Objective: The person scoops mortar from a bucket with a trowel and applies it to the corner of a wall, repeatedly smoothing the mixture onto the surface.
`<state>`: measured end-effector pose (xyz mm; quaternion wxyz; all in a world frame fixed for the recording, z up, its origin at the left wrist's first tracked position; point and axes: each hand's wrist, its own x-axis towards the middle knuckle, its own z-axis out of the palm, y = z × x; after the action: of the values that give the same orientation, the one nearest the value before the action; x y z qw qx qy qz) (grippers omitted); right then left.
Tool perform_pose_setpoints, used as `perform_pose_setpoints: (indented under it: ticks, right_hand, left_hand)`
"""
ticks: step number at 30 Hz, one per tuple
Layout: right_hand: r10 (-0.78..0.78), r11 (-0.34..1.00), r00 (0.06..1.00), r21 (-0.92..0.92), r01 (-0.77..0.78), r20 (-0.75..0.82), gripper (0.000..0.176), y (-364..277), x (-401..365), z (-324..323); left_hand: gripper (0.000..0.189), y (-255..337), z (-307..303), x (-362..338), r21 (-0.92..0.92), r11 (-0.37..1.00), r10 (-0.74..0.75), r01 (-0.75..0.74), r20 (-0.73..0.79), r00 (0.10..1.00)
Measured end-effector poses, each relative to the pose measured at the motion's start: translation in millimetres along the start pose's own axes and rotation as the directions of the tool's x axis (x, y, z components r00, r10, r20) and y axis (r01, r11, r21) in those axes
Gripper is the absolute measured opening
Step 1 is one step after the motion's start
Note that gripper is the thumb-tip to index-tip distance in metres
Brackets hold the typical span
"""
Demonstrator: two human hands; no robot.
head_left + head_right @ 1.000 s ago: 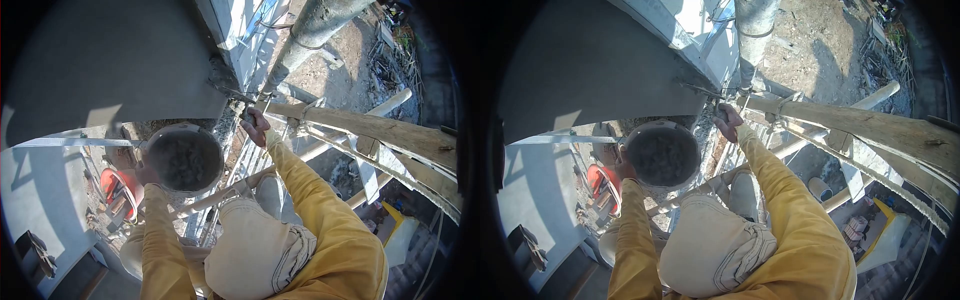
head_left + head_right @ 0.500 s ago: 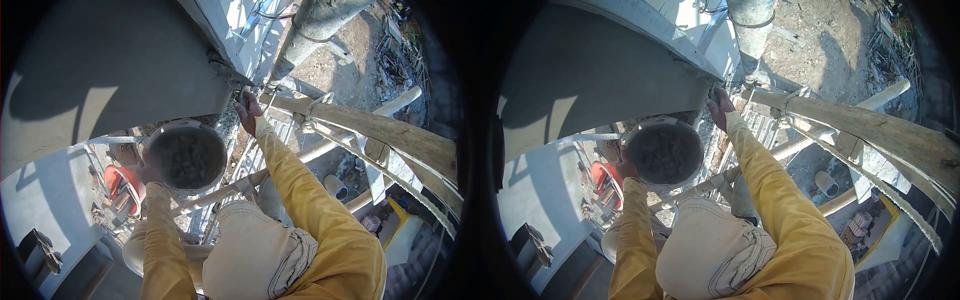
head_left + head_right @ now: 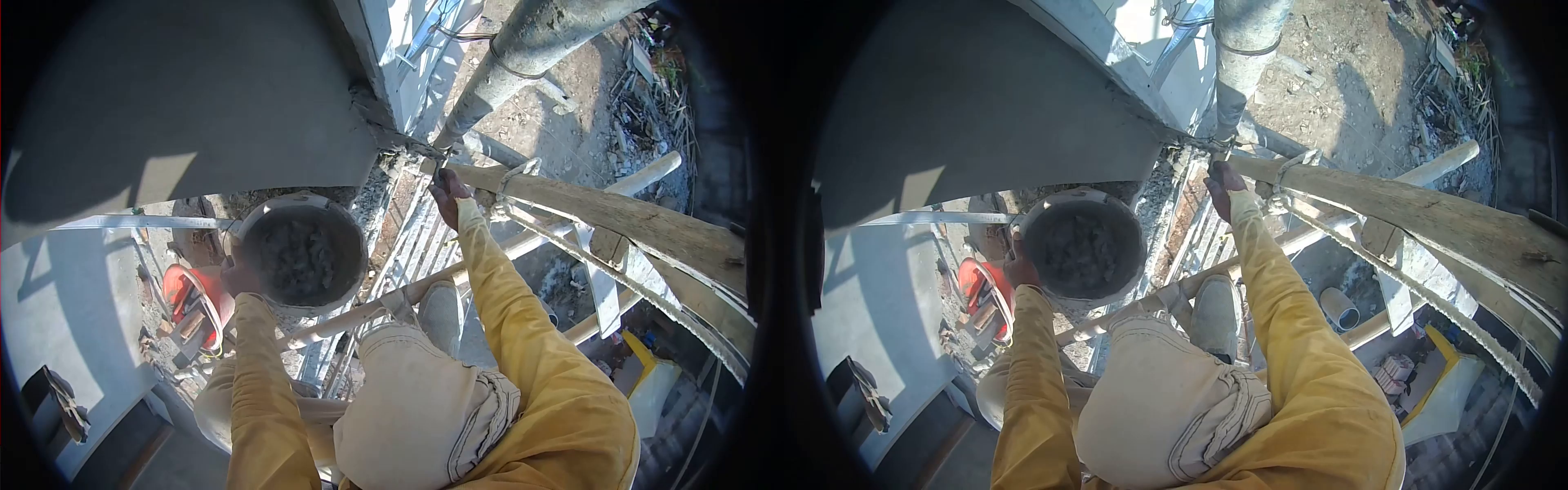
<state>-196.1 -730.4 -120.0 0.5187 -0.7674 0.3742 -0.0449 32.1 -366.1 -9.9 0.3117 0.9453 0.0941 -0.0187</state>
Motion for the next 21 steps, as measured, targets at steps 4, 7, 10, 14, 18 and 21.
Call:
perform_pose_setpoints:
  ticks: [4, 7, 10, 14, 18, 21]
  right_hand:
    - [-0.25, 0.953, 0.951, -0.223, 0.207, -0.182, 0.038, 13.1, -27.2, -22.2]
    - [-0.41, 0.892, 0.887, -0.296, 0.342, -0.211, 0.036, -5.1, -51.4, -32.3]
    - [-0.276, 0.924, 0.942, -0.217, 0.314, 0.189, 0.033, -30.6, -68.8, -37.9]
    - [-0.343, 0.91, 0.774, -0.018, 0.415, 0.532, 0.04, -53.6, -75.9, -16.0]
    - [-0.063, 0.634, 0.684, -0.5, 0.589, 0.727, 0.035, -106.6, -68.0, 19.5]
    - [-0.132, 0.428, 0.662, -0.56, 0.71, 0.738, 0.039, -97.0, -52.2, 56.0]
  left_hand:
    - [0.071, 8.5, -2.5, -0.6, 0.091, 0.996, -0.007, 0.007, 0.002, 1.0]
    - [0.074, -18.6, 3.0, 16.2, 0.185, 0.982, 0.03, -0.036, 0.034, 0.999]
    - [0.073, -2.4, -1.2, 7.7, 0.159, 0.987, -0.005, 0.001, 0.022, 1.0]
    - [0.072, 8.7, -1.0, -0.6, 0.121, 0.993, -0.024, 0.014, 0.083, 0.996]
    - [0.071, 15.3, 2.5, -10.4, 0.14, 0.989, -0.062, 0.051, 0.079, 0.995]
    - [0.07, 10.4, 4.9, -12.5, 0.209, 0.978, -0.024, 0.013, 0.047, 0.999]
